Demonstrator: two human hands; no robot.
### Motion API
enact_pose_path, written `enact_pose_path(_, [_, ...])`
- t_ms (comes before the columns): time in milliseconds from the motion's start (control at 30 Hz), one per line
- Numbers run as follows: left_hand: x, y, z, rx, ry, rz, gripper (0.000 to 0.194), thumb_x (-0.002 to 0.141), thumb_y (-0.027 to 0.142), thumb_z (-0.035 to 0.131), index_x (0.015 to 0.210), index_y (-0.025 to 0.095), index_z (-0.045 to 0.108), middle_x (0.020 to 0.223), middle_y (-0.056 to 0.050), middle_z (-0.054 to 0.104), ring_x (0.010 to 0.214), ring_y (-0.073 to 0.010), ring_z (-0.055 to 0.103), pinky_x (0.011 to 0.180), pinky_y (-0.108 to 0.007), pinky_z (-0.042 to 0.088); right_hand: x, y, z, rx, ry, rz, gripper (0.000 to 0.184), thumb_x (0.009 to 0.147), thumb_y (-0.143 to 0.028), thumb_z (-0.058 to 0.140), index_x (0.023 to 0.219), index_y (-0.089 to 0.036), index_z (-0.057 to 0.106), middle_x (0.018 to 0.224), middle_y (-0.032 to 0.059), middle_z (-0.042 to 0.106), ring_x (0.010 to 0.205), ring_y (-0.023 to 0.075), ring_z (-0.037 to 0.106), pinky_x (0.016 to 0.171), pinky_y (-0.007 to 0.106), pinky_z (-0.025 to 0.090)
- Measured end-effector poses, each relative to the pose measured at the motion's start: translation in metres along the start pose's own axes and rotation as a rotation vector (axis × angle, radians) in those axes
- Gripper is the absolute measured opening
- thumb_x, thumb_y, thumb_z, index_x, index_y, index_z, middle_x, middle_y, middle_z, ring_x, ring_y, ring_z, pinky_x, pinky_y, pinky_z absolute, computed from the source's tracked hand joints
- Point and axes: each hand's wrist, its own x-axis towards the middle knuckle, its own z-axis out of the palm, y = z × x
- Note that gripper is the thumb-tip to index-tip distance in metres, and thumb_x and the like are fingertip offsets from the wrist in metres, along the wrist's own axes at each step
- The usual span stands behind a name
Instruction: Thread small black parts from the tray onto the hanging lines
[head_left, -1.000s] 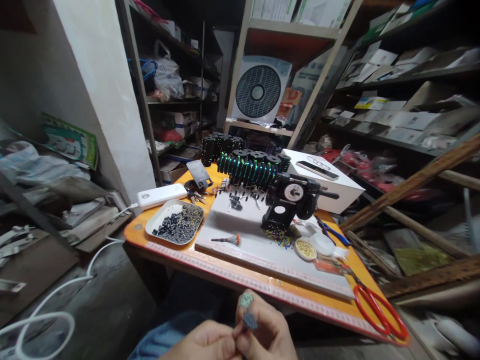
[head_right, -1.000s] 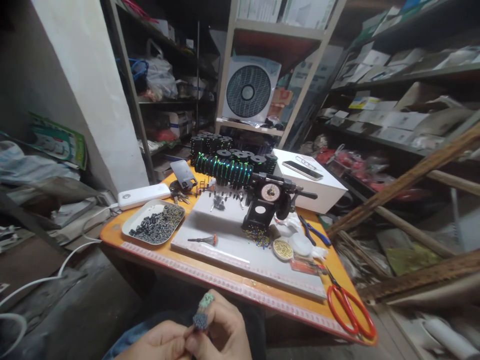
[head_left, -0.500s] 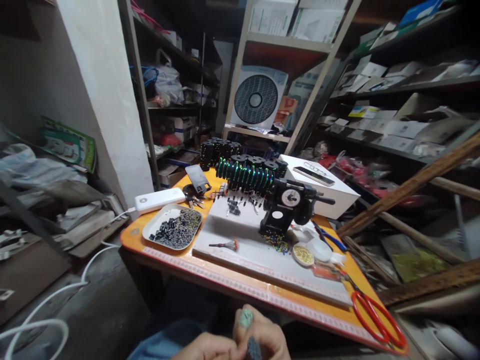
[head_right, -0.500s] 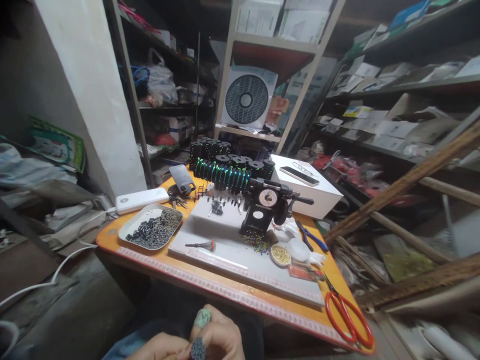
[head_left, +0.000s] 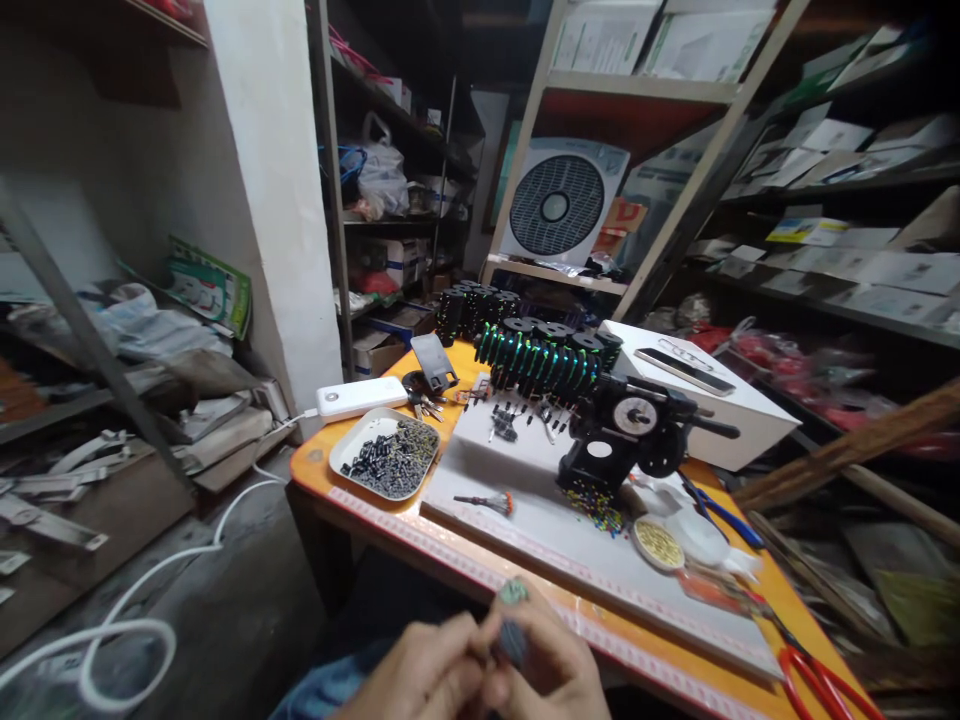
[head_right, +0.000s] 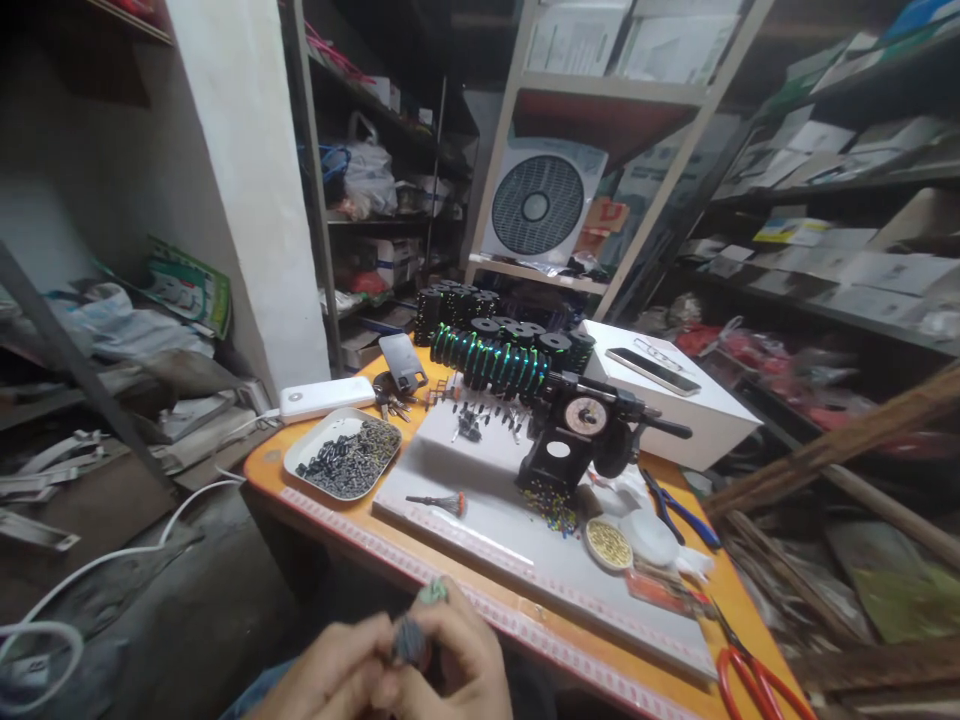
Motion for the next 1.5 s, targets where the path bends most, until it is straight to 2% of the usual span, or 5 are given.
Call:
enact_pose_path(100, [0.011, -0.002, -0.055, 0.212, 0.278, 0.007, 0.05, 0.103, 0.051, 0.02, 0.084, 0.021, 0.055, 0.061, 0.002, 0.052, 0.058, -0.0165, 0.055, 0.058, -0.026, 0.044, 0.037, -0.012, -0.017, -0.518, -0.08, -0.219, 0.041, 0.092, -0.048, 0.061, 0.129, -0.031, 0.064, 0.101, 0.0077, 0.069, 0.089, 0.025, 0.064, 0.079, 0.037, 0.054])
enact_pose_path(367, [0.069, -0.032, -0.188, 0.908, 0.618, -0.008, 0.022, 0.094, 0.03, 0.063, 0.111, 0.017, 0.066, 0.118, -0.008, 0.068, 0.105, -0.0258, 0.066, 0.09, -0.049, 0.053, 0.099, 0.01, -0.047, -0.968, -0.244, -0.456, 0.027, 0.094, -0.013, 0.052, 0.109, -0.021, 0.073, 0.095, 0.0114, 0.07, 0.094, 0.0319, 0.062, 0.079, 0.05, 0.055])
enact_pose_path(1067, [0.07, -0.057, -0.194, 0.926, 0.56, 0.08, 0.038, 0.095, 0.032, 0.05, 0.126, 0.014, 0.063, 0.12, -0.016, 0.065, 0.117, -0.0352, 0.06, 0.099, -0.054, 0.05, 0.278, 0.023, 0.092, -1.241, -0.552, -0.724, 0.03, 0.097, -0.033, 0.061, 0.124, -0.019, 0.06, 0.127, 0.0085, 0.062, 0.105, 0.0219, 0.065, 0.089, 0.043, 0.057])
enact_pose_path(1333, [0.079, -0.03, -0.174, 0.649, 0.747, 0.245, 0.046, 0.092, 0.041, 0.054, 0.133, 0.021, 0.054, 0.129, -0.016, 0.059, 0.122, -0.0375, 0.055, 0.105, -0.06, 0.042, 0.205, -0.016, 0.067, -0.94, -0.385, -0.679, 0.03, 0.094, -0.017, 0.057, 0.124, -0.017, 0.058, 0.118, 0.0098, 0.065, 0.113, 0.0254, 0.06, 0.096, 0.044, 0.053])
enact_pose_path(1500, [0.125, 0.009, -0.118, -0.447, 0.625, 0.254, 0.08, 0.075, 0.032, 0.08, 0.145, 0.029, 0.04, 0.16, -0.009, 0.037, 0.146, -0.0299, 0.033, 0.119, -0.045, 0.028, 0.117, -0.026, 0.014, -0.592, -0.048, -0.488, 0.039, 0.096, -0.013, 0.046, 0.133, -0.024, 0.044, 0.118, 0.0068, 0.065, 0.099, 0.0152, 0.066, 0.085, 0.026, 0.057])
